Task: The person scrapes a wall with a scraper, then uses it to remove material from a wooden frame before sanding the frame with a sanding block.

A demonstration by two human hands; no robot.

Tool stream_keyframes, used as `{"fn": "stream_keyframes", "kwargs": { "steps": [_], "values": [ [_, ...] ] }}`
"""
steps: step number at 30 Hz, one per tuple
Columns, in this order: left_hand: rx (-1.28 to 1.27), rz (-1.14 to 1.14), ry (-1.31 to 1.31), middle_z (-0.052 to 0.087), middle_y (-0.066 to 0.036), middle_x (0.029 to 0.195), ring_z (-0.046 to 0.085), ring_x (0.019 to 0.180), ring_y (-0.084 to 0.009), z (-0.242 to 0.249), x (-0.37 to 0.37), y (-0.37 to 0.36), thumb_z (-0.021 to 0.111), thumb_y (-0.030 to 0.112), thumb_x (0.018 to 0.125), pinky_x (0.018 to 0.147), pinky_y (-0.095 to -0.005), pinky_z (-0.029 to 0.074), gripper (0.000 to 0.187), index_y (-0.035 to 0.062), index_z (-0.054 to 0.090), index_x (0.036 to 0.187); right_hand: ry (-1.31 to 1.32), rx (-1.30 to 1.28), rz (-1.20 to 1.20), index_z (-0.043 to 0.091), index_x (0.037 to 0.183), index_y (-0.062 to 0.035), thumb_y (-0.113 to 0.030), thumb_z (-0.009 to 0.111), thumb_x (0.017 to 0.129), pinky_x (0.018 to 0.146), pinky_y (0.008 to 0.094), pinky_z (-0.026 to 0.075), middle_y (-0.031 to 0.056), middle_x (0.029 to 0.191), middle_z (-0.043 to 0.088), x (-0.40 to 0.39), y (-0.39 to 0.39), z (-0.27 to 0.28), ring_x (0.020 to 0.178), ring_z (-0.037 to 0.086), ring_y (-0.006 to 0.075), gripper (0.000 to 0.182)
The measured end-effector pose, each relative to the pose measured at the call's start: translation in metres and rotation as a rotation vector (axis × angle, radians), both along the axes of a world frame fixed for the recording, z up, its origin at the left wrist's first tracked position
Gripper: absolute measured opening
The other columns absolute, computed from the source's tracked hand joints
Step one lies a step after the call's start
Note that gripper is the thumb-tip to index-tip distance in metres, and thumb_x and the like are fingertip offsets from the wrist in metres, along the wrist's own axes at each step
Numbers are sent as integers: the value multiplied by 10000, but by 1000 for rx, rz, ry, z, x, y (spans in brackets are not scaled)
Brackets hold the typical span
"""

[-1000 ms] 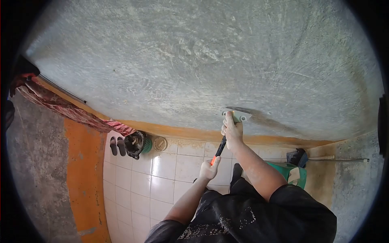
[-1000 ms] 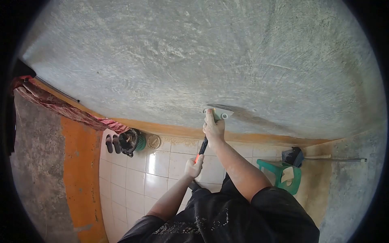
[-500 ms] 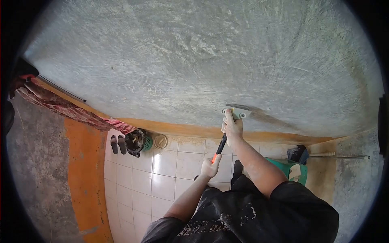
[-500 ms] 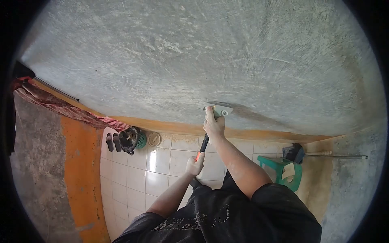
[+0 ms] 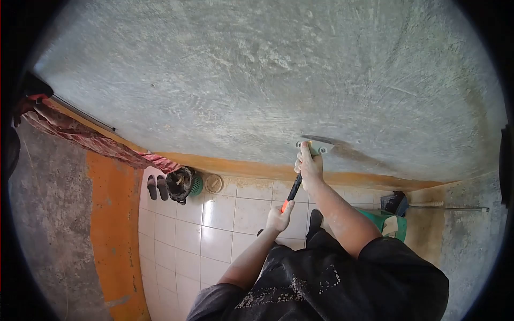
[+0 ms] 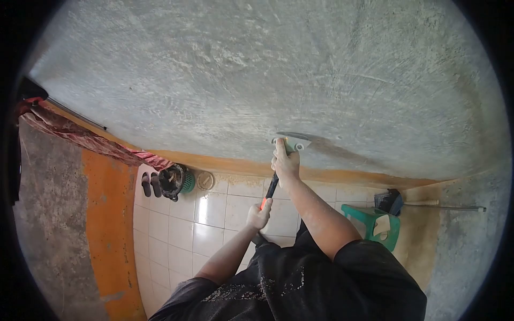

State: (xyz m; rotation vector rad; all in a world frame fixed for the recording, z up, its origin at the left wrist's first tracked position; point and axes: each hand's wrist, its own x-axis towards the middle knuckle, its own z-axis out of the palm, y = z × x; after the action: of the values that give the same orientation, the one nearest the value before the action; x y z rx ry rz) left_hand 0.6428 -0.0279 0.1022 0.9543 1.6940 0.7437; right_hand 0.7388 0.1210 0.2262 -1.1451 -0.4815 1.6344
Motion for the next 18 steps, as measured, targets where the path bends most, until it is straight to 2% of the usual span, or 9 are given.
{"fn": "stream_keyframes", "kwargs": {
  "steps": [2,5,9,11,14,18],
  "values": [
    [-1,-14,-8,478,-142,499,504,519,-192,-9,-1,5,529,575,825,527,-392,404,640,-27,548,606,-73,5,-4,466,751,-150,-330,561,901,392,214,253,-71,573,363,-2,0,2,413,302,40,252],
    [-62,-29,-4,482,-139,508,505,535,-177,-6,-4,3,533,555,832,542,-386,411,621,-24,554,611,-11,88,5,468,752,-146,-319,549,908,389,215,251,-71,573,366,-4,1,2,410,301,40,246],
    [0,11,-24,476,-117,495,475,512,-163,-5,-1,3,538,544,835,518,-383,394,618,-24,541,591,-28,-17,22,450,733,-153,-320,546,909,395,217,257,-74,565,362,-3,0,-1,410,302,40,262],
    [-11,-2,-35,471,-107,492,466,510,-155,-13,-1,2,544,535,837,514,-379,389,612,-26,543,593,-42,29,15,442,720,-156,-328,554,904,394,214,254,-78,563,349,-7,1,4,413,296,38,276],
    [-39,6,-46,441,-86,482,444,511,-135,3,-4,2,548,534,838,498,-366,378,617,-20,518,566,-18,101,22,444,717,-158,-325,557,903,387,212,246,-76,564,343,-8,2,5,414,287,35,275],
    [-79,1,-74,438,-78,478,454,502,-142,-3,-1,-3,525,563,839,492,-357,381,644,-15,507,554,-78,-19,-1,455,732,-158,-328,563,900,384,205,244,-75,568,350,-7,-1,0,421,287,33,262]
  ]
}}
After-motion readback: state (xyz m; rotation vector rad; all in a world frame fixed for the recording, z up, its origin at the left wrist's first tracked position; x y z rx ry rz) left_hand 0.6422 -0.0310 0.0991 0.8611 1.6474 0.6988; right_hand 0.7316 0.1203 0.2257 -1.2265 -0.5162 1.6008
